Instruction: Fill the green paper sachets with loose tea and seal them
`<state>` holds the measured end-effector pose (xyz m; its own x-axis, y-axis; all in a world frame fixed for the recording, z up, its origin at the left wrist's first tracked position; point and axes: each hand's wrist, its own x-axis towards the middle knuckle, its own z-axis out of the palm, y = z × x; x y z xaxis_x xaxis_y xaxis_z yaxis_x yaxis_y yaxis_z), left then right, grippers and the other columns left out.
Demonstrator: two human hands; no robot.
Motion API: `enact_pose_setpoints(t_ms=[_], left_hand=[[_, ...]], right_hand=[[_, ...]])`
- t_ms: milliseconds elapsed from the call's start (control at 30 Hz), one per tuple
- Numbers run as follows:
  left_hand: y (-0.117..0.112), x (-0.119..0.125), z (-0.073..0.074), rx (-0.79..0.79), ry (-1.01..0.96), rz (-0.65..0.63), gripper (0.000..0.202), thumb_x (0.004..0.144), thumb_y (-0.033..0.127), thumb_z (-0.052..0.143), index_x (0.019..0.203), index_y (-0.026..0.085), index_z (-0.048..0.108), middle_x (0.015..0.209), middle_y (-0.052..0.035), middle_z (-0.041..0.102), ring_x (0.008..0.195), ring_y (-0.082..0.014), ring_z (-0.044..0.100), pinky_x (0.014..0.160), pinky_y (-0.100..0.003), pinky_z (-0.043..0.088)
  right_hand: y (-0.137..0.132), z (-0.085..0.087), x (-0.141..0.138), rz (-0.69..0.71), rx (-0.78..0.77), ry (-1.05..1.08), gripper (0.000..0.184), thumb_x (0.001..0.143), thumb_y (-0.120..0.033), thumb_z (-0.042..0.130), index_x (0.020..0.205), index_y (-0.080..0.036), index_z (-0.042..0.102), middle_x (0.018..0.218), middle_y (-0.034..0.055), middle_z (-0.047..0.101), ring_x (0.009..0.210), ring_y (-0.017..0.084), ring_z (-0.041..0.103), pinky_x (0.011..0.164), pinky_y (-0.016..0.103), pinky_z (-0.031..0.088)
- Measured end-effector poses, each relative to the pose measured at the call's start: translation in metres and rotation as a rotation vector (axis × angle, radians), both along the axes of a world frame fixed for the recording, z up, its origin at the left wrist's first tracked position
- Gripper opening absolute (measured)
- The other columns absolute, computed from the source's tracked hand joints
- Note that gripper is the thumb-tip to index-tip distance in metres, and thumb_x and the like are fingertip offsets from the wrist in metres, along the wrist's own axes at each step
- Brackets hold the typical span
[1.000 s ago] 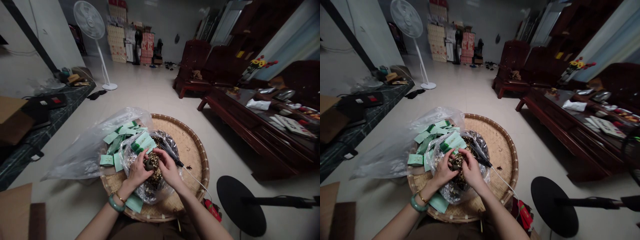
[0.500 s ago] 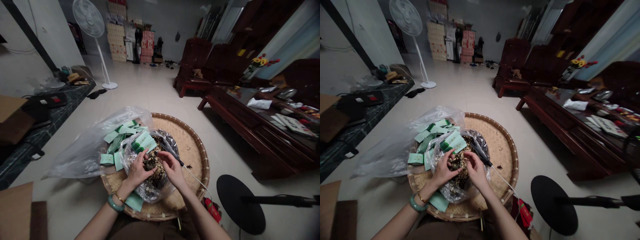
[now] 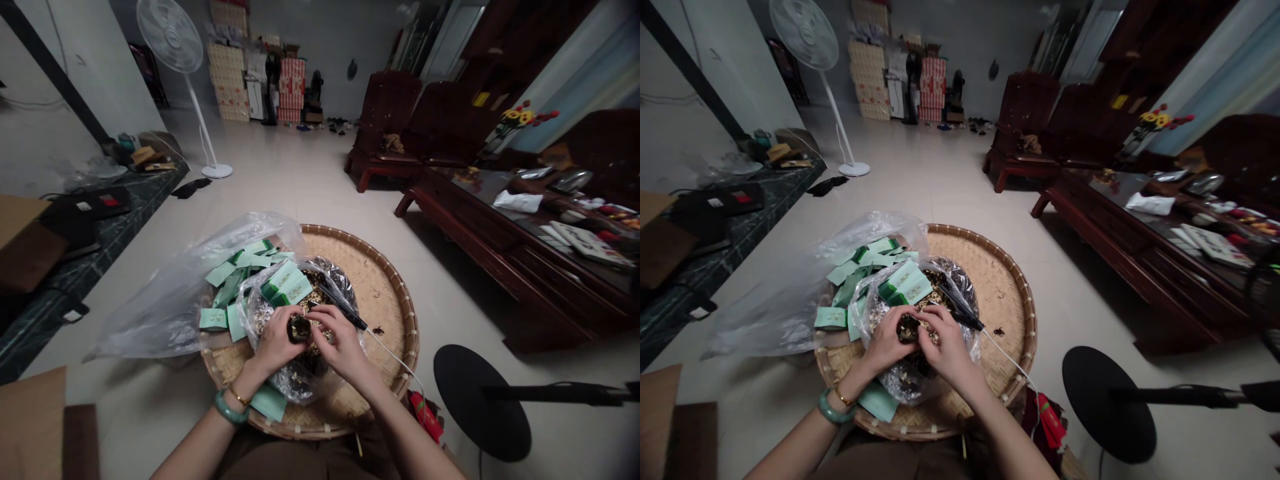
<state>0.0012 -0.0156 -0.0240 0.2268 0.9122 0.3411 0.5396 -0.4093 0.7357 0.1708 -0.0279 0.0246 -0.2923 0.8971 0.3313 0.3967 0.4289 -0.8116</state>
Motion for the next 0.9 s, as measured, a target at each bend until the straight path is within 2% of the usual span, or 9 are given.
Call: enact_pose_setpoints(t_ms=[67,200,333,433,500,567,633,800,900], left_hand=[[-0.001,0.000,-0.002,-0.054,0.001,-0.006,0.044,0.068,0.021,0.068,0.108,0.020,0.050,0.107,-0.0082,0.060,0.100,-0.0264,0.056,0.089,-0.042,0.045],[-0.002,-0.004,-0.004,-0.143,0.004,-0.052,0.040,0.067,0.018,0.067,0.104,0.021,0.051,0.103,-0.0064,0.061,0.097,-0.0255,0.058,0.085,-0.040,0.046],[-0.001,-0.012,-0.001,-0.156,-0.014,-0.130,0.036,0.071,0.023,0.069,0.102,0.021,0.052,0.102,-0.0050,0.062,0.096,-0.0240,0.059,0.083,-0.037,0.047],[0.001,-0.018,0.003,-0.133,-0.031,-0.103,0.033,0.074,0.028,0.069,0.101,0.021,0.053,0.097,-0.0037,0.062,0.093,-0.0221,0.059,0.083,-0.036,0.047],[0.002,-0.022,0.006,-0.116,-0.043,-0.068,0.031,0.075,0.031,0.069,0.099,0.021,0.053,0.095,-0.0033,0.062,0.092,-0.0213,0.059,0.083,-0.035,0.047],[0.002,-0.025,0.009,-0.108,-0.057,-0.027,0.031,0.074,0.032,0.070,0.098,0.021,0.054,0.094,-0.0027,0.062,0.091,-0.0208,0.060,0.083,-0.035,0.047],[0.003,-0.029,0.010,-0.107,-0.068,0.006,0.033,0.073,0.033,0.072,0.098,0.021,0.054,0.094,-0.0022,0.062,0.090,-0.0205,0.060,0.082,-0.034,0.047],[0.003,-0.034,0.011,-0.162,-0.075,0.032,0.038,0.070,0.037,0.075,0.098,0.021,0.054,0.093,-0.0012,0.063,0.086,-0.0195,0.061,0.081,-0.033,0.047],[0.005,-0.036,0.012,-0.185,-0.116,0.068,0.038,0.069,0.038,0.075,0.096,0.021,0.055,0.090,-0.0009,0.063,0.083,-0.0190,0.061,0.078,-0.031,0.048]], right_hand=[[-0.002,0.000,0.001,0.050,-0.007,-0.023,0.031,0.084,-0.016,0.057,0.114,-0.022,0.064,0.115,0.0098,0.059,0.104,0.020,0.059,0.085,0.033,0.052],[-0.003,-0.003,0.000,0.113,-0.008,-0.054,0.016,0.085,-0.015,0.058,0.094,-0.020,0.070,0.098,0.0069,0.065,0.089,0.017,0.064,0.080,0.030,0.053],[0.000,-0.002,0.003,0.081,0.030,0.018,0.014,0.085,-0.014,0.057,0.090,-0.019,0.070,0.087,0.0053,0.068,0.080,0.015,0.065,0.071,0.026,0.052],[0.003,-0.005,0.009,-0.012,0.032,0.016,0.013,0.084,-0.015,0.057,0.085,-0.019,0.069,0.082,0.0039,0.069,0.076,0.015,0.065,0.069,0.025,0.051],[0.003,-0.014,0.013,-0.055,-0.036,-0.065,0.013,0.083,-0.015,0.057,0.085,-0.019,0.069,0.082,0.0038,0.070,0.075,0.016,0.065,0.067,0.026,0.051],[0.002,-0.025,0.018,-0.035,-0.107,-0.207,0.014,0.083,-0.015,0.057,0.089,-0.020,0.069,0.084,0.0041,0.070,0.076,0.017,0.065,0.068,0.028,0.051],[0.001,-0.036,0.024,-0.033,-0.101,-0.335,0.017,0.084,-0.015,0.055,0.093,-0.020,0.068,0.087,0.0053,0.070,0.080,0.019,0.064,0.073,0.031,0.051],[0.013,-0.054,0.042,-0.334,0.085,-0.627,0.039,0.083,-0.014,0.052,0.122,-0.017,0.056,0.119,0.0148,0.059,0.107,0.029,0.052,0.088,0.044,0.046],[0.026,-0.062,0.051,-0.384,0.028,-0.782,0.047,0.079,-0.012,0.055,0.126,-0.016,0.053,0.114,0.0161,0.059,0.103,0.030,0.053,0.085,0.044,0.047]])
